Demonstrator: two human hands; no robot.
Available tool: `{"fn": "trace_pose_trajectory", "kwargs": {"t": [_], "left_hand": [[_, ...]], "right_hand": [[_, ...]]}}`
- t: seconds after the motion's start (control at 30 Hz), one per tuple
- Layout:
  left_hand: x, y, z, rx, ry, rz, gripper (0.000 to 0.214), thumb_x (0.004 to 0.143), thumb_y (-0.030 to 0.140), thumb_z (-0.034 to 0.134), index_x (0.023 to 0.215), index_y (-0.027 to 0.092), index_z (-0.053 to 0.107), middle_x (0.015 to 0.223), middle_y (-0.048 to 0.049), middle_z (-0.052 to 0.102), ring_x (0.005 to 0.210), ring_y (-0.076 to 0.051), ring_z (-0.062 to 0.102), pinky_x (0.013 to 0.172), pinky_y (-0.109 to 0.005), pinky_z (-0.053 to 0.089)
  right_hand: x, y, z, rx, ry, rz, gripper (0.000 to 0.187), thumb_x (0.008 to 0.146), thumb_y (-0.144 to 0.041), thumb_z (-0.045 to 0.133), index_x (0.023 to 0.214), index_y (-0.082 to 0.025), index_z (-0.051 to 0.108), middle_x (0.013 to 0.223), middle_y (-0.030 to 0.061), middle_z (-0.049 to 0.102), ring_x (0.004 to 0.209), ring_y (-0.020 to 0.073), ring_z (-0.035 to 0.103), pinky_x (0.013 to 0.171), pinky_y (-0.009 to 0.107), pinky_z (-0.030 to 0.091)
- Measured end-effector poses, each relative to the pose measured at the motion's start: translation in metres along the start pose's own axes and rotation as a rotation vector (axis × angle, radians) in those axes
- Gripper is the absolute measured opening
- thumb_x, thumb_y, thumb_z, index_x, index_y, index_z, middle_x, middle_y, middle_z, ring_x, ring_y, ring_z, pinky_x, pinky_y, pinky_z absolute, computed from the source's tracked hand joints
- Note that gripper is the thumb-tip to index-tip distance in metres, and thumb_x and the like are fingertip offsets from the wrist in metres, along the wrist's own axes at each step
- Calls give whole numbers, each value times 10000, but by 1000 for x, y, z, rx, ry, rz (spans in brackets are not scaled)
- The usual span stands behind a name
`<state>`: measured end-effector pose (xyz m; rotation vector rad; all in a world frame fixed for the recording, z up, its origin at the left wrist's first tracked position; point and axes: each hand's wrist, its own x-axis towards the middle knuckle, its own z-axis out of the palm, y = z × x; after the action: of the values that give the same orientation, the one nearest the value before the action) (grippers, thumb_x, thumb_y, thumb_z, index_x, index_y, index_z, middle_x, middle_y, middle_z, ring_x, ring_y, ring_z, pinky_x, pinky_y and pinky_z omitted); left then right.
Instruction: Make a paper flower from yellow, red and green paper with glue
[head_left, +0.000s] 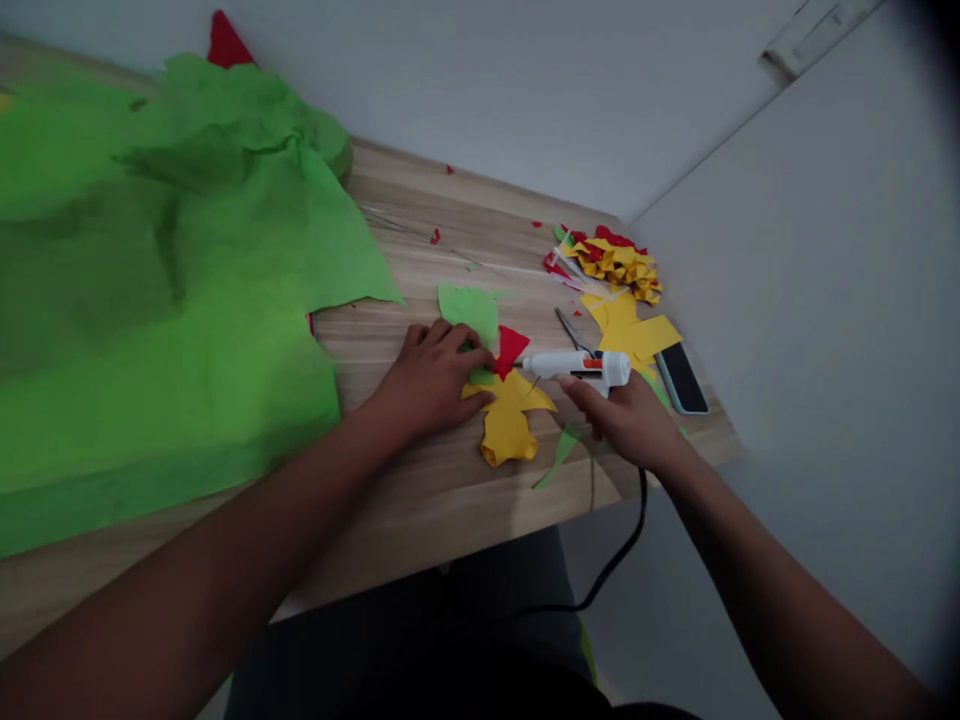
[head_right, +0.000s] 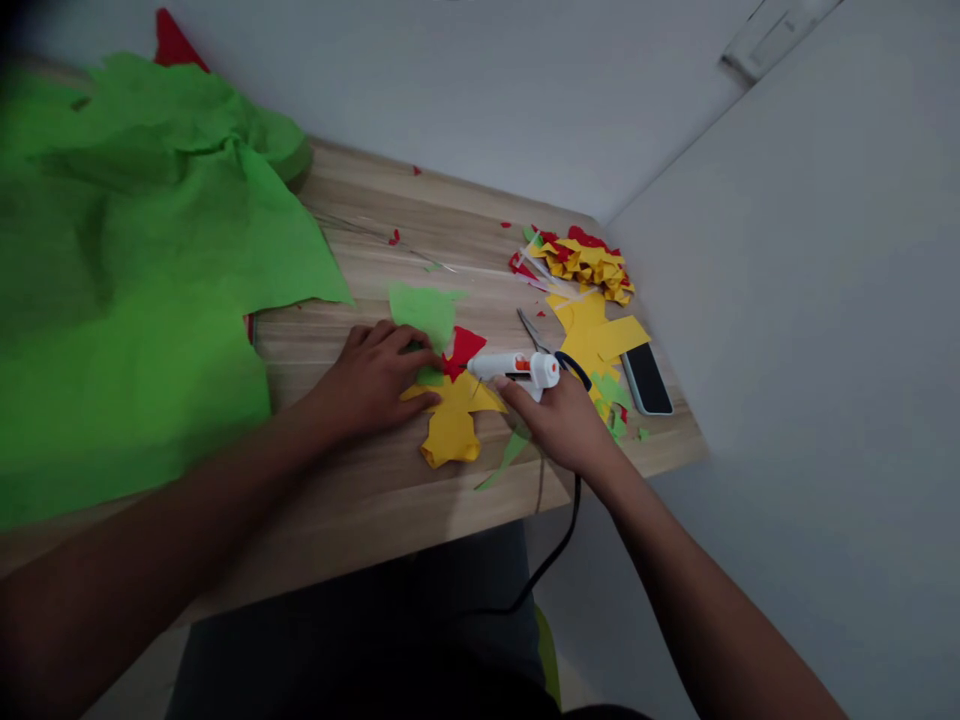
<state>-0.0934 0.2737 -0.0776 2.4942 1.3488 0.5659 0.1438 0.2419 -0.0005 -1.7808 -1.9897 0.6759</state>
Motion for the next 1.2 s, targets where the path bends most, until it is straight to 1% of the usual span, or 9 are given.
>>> {"fn": "trace_pose_trajectory", "kwargs": {"t": [0.13, 0.3, 0.4, 0.5, 0.63, 0.8, 0.9, 1.03, 1.2], "left_hand": [[0, 0, 0, 0, -3, -4, 393, 836, 469, 674, 1171, 265, 669, 1257, -81, 623, 1182, -331, 488, 987, -501, 319], [0, 1, 0, -10, 1, -4, 417, 830, 477, 678, 1185, 261, 643, 1258, -81, 624, 1186, -333, 486, 978, -495, 318], [0, 1, 1, 5, -1, -5, 414, 834, 478, 675, 1182, 256, 641, 1266, -83, 622, 1194, -332, 484, 971, -489, 321], [1, 0, 1, 17, 4, -1, 417, 836, 482, 671, 1179, 247, 641, 1270, -88, 620, 1192, -333, 485, 967, -486, 322], [0, 0, 1, 29, -1, -1, 418, 839, 482, 666, 1184, 246, 641, 1272, -85, 617, 1195, -331, 481, 976, -487, 317], [0, 1, 0, 31, -3, 0, 421, 847, 479, 664, 1195, 242, 644, 1273, -86, 616, 1187, -327, 488, 975, -487, 325], [0, 1, 0, 22, 10, 10, 395, 843, 469, 676, 1178, 262, 661, 1263, -80, 618, 1181, -322, 493, 975, -489, 327], [-1, 0, 1, 15, 13, 19, 339, 843, 460, 682, 1139, 294, 692, 1235, -70, 622, 1175, -319, 496, 974, -495, 330], [0, -1, 2, 17, 14, 16, 341, 842, 461, 687, 1146, 306, 704, 1245, -75, 615, 1189, -326, 488, 978, -504, 328]], "right_hand": [[0, -2, -1, 31, 10, 1, 284, 862, -464, 623, 735, -215, 675, 598, 40, 655, 712, 251, 663, 611, 318, 468], [3, 1, 10, 20, -60, 32, 307, 879, -480, 593, 752, -207, 658, 552, 9, 613, 651, 229, 643, 619, 316, 462], [3, 3, 14, -5, -60, 30, 312, 878, -488, 585, 786, -199, 660, 586, 10, 629, 646, 221, 630, 625, 313, 456], [3, 4, 14, -20, -55, 34, 325, 872, -498, 584, 802, -191, 665, 612, 15, 640, 628, 211, 615, 625, 311, 451], [2, 3, 12, -6, -78, 48, 337, 875, -503, 579, 826, -184, 673, 575, 7, 618, 596, 205, 604, 614, 305, 449], [2, 5, 12, -27, -80, 68, 332, 876, -505, 572, 778, -197, 650, 537, -6, 587, 586, 209, 595, 618, 307, 436], [2, 8, 13, -18, -84, 67, 354, 880, -531, 569, 741, -209, 623, 512, -22, 550, 572, 200, 573, 617, 306, 419], [1, 13, 14, 33, -103, 98, 390, 886, -536, 562, 650, -225, 557, 465, -39, 492, 534, 177, 525, 589, 296, 392], [0, 16, 16, 74, -93, 118, 444, 884, -535, 551, 568, -235, 465, 442, -44, 455, 509, 158, 480, 568, 294, 370]]}}
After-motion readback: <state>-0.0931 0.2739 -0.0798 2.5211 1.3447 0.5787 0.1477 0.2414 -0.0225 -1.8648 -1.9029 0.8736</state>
